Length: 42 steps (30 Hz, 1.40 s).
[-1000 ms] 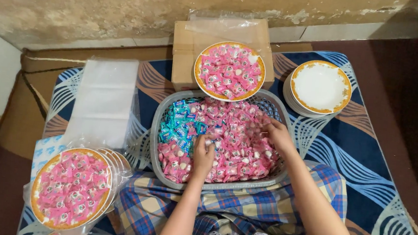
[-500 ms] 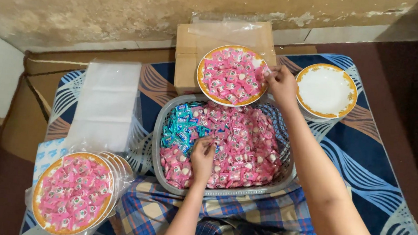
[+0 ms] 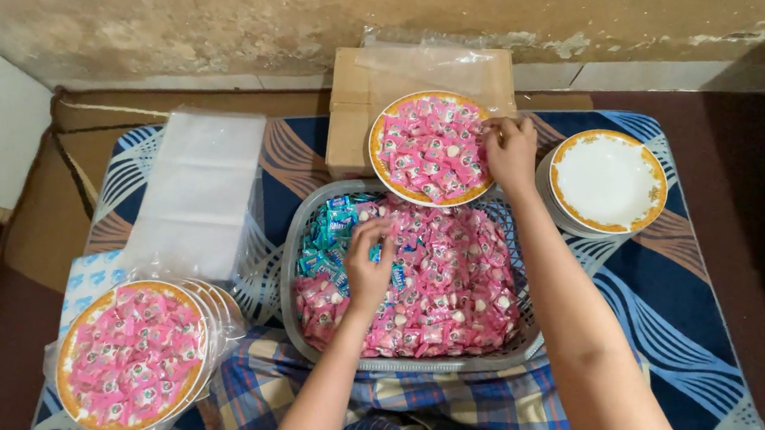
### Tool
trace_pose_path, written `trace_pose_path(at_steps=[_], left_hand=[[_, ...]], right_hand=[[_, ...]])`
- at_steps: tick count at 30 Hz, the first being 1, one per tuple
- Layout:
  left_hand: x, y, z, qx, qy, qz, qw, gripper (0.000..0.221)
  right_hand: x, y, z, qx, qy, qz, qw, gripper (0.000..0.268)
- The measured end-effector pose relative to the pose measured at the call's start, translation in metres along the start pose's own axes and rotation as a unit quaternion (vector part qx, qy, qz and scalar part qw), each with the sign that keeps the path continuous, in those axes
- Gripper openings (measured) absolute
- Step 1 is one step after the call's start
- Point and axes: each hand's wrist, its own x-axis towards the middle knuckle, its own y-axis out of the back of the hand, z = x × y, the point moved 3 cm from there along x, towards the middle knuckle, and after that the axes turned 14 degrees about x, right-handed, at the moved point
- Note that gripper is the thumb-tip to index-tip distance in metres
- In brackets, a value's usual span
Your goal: Arranging small pink wrapped food packets from a central bin onto decorative plates in a circular pattern.
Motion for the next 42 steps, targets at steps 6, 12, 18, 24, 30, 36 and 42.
trace_pose_path(at_steps=[6,12,18,24,30,36,42], left_hand=[[0.085,-0.033,0.003,0.056,-0.103,-0.015,0.993,0.025],[0.135,-0.066,-0.016,0.177,-0.070,-0.244,0.951,0.046],[0.146,-0.075,-0.024,0.210,-0.064,-0.313,0.924,0.056],[0.109,-0.081,-0.049,0.153,-0.131,-0.141,0.969,0.043],[0.024,-0.046,-0.041,0.140,-0.076,-0.036,0.987,0.023],[-0.076,-0.049,-0.070,0.340,-0.033,-0.311,0.887,0.038],[-0.083,-0.025,-0.037,0.338,-0.031,-0.419,0.842,0.063]], right_hand=[[-0.042,0.027,-0.049,0.112,0.011,0.053,0.992,0.020],[-0.079,0.047,-0.051,0.109,0.029,0.014,0.993,0.011],[-0.111,0.066,-0.038,0.087,0.009,0.022,0.996,0.013],[-0.160,0.060,-0.012,0.040,-0.050,-0.083,0.994,0.013],[-0.208,0.043,0.020,-0.018,-0.193,-0.247,0.949,0.047],[-0.231,0.025,-0.048,-0.041,-0.230,-0.362,0.903,0.069],[-0.271,-0.014,-0.030,-0.122,-0.176,-0.395,0.893,0.056]])
